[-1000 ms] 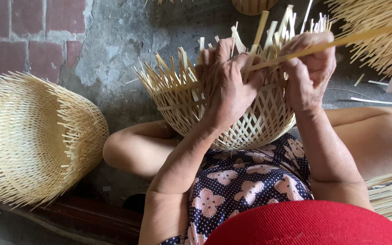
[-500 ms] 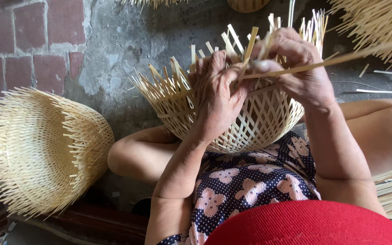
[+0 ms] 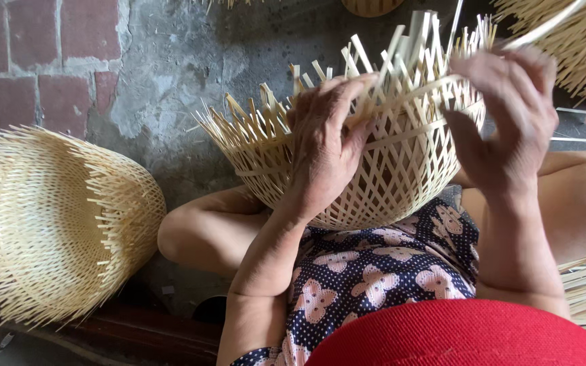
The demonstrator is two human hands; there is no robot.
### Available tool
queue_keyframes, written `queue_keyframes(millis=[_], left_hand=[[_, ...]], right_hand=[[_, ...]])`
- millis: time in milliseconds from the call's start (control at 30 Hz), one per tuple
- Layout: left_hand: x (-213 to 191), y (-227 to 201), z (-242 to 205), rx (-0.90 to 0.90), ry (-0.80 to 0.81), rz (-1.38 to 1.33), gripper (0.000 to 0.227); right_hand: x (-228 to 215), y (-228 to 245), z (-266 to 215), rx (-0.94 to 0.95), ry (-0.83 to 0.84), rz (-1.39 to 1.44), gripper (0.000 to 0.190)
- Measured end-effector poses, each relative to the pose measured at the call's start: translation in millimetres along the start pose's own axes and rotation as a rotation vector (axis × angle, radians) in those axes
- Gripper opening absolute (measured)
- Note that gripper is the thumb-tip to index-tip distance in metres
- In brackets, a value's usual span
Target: The person weaves a bamboo basket by hand, threading thin bamboo strips through the rim of a pre-woven structure while sitting on the floor surrounded by other completed bamboo items.
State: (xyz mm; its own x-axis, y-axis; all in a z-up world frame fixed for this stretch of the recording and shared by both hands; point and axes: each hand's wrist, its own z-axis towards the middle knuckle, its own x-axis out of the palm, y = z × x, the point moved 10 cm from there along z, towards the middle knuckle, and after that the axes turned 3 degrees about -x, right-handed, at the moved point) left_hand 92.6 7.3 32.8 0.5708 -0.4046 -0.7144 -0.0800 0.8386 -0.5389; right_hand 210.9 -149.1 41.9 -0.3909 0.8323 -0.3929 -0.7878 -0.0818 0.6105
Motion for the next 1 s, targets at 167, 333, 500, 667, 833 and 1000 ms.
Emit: queue_keyframes(millis=[167,333,500,667,833,1000], left_hand=[[-14.8,-1.7,-0.2,-0.02,-0.062,-0.074,0.08],[-10.5,-1.6,-20.6,0.052,-0.133,0.036,0.077],[-18.1,0.3,-47.9,0.118,-0.212,0.147,0.068],[-12.2,5.7,-49.3,0.115,-0.131,0.085,0.061],[-13.4,5.9,-51.0,0.1,-0.131,0.101,0.054],[-14.3,3.6,-48.4,0.108,-0.093,0.091,0.051]], right_hand=[[20.8,-41.3,5.5,0.076,0.218,-0.325,0.015],[34.4,-76.3,-14.4,0.294,0.21,0.164,0.019],[38.0,-77.6,-18.0,0.335,0.184,0.418,0.017],[38.7,-76.2,-19.4,0.332,0.207,0.322,0.018],[23.8,-49.9,-0.5,0.129,0.132,-0.059,0.024],[-1.1,-39.4,-4.9,0.143,-0.003,-0.027,0.018]])
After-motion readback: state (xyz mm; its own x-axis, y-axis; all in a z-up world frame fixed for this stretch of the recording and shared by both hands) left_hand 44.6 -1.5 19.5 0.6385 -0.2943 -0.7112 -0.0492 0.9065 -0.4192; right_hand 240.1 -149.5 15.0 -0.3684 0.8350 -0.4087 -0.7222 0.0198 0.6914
